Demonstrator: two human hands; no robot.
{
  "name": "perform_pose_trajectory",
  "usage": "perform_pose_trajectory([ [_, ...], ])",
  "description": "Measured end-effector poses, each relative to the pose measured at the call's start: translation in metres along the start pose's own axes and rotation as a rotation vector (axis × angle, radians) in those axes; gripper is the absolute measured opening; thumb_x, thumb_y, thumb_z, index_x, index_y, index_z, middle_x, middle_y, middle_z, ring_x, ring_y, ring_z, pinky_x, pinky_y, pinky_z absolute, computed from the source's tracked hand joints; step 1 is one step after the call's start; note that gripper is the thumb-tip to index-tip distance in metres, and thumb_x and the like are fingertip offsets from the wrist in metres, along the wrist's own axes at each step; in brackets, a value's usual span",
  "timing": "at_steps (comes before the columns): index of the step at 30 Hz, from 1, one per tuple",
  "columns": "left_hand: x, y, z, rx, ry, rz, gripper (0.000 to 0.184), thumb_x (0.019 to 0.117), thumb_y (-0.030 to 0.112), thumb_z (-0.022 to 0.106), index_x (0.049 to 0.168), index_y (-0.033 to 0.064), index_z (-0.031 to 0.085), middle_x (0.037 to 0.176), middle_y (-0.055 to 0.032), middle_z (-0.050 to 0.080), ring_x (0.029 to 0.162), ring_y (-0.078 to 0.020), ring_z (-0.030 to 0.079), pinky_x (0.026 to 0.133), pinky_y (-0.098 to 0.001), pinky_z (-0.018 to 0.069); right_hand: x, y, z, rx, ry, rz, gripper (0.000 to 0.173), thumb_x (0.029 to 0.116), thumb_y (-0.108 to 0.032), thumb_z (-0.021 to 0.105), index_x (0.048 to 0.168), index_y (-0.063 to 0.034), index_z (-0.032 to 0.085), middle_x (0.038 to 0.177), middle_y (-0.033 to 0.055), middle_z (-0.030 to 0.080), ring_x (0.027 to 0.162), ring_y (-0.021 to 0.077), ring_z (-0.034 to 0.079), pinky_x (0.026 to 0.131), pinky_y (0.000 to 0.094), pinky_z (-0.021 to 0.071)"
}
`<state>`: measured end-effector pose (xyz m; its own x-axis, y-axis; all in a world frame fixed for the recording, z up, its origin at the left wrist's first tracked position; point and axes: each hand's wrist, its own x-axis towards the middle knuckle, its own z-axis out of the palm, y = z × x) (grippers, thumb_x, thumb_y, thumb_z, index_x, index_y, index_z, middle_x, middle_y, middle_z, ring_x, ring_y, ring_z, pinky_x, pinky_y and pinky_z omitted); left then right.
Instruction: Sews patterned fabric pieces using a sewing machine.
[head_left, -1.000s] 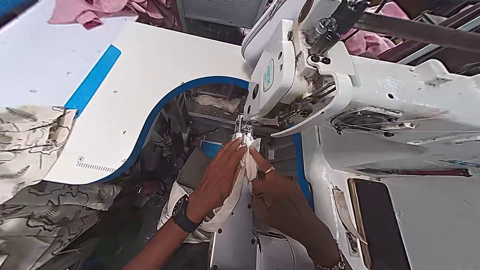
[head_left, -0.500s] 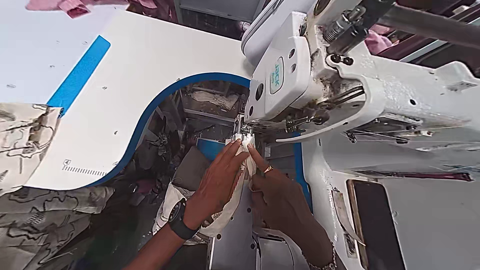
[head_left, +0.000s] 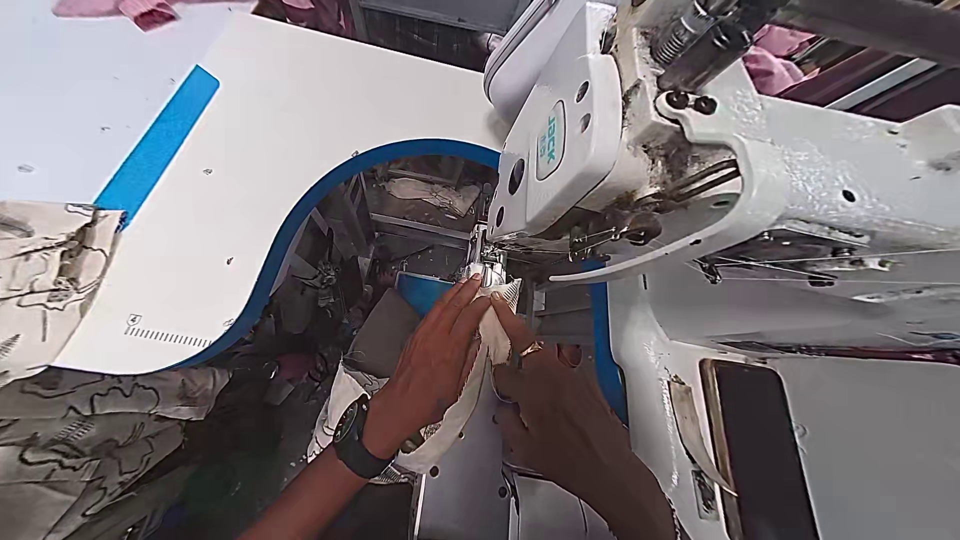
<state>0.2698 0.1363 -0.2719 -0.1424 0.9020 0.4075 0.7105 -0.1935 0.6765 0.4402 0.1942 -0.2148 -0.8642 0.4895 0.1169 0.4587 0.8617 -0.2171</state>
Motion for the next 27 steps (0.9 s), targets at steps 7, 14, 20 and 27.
perform_pose_trajectory([
  [7,0.001,0.0,0.0,-0.08,0.03,0.018,0.043,0.099,0.013,0.052,0.138,-0.0056,0.054,0.143,-0.0235,0.058,0.137,-0.0365,0.053,0.114,-0.0417,0.0427,0.006,0.007,-0.003,0.298,-0.027,0.053,0.008,0.0742,-0.019,0.066,0.072,-0.0118,0.065,0.158,0.0181,0.046,0.073,0.0167,0.069,0.049,0.0329,0.047],
  [14,0.002,0.0,-0.002,-0.128,0.011,0.031,0.04,0.0917,-0.008,0.051,0.127,0.0042,0.066,0.145,-0.0262,0.054,0.137,-0.042,0.052,0.112,-0.0466,0.045,0.034,0.016,0.011,0.733,0.06,0.113,0.019,0.0816,-0.018,0.07,0.072,-0.0041,0.062,0.153,0.0249,0.045,0.075,-0.0064,0.053,0.062,0.012,0.0435],
  [20,0.0,0.007,-0.003,-0.154,-0.015,-0.031,0.045,0.0875,-0.012,0.055,0.127,0.0051,0.066,0.149,-0.0264,0.051,0.14,-0.0428,0.049,0.113,-0.0459,0.0455,0.024,0.006,0.015,0.824,0.164,0.216,0.017,0.0778,-0.016,0.077,0.071,-0.0038,0.067,0.149,0.0197,0.053,0.073,-0.0094,0.057,0.061,0.0096,0.0479],
  [27,0.01,0.002,0.004,-0.115,0.027,-0.004,0.043,0.089,-0.012,0.053,0.126,0.0045,0.065,0.147,-0.0273,0.052,0.135,-0.0445,0.053,0.106,-0.0508,0.0487,0.034,0.014,0.016,0.923,0.194,0.265,0.016,0.0762,-0.01,0.078,0.069,-0.0067,0.064,0.148,0.0141,0.057,0.08,-0.01,0.057,0.065,0.0088,0.0451],
])
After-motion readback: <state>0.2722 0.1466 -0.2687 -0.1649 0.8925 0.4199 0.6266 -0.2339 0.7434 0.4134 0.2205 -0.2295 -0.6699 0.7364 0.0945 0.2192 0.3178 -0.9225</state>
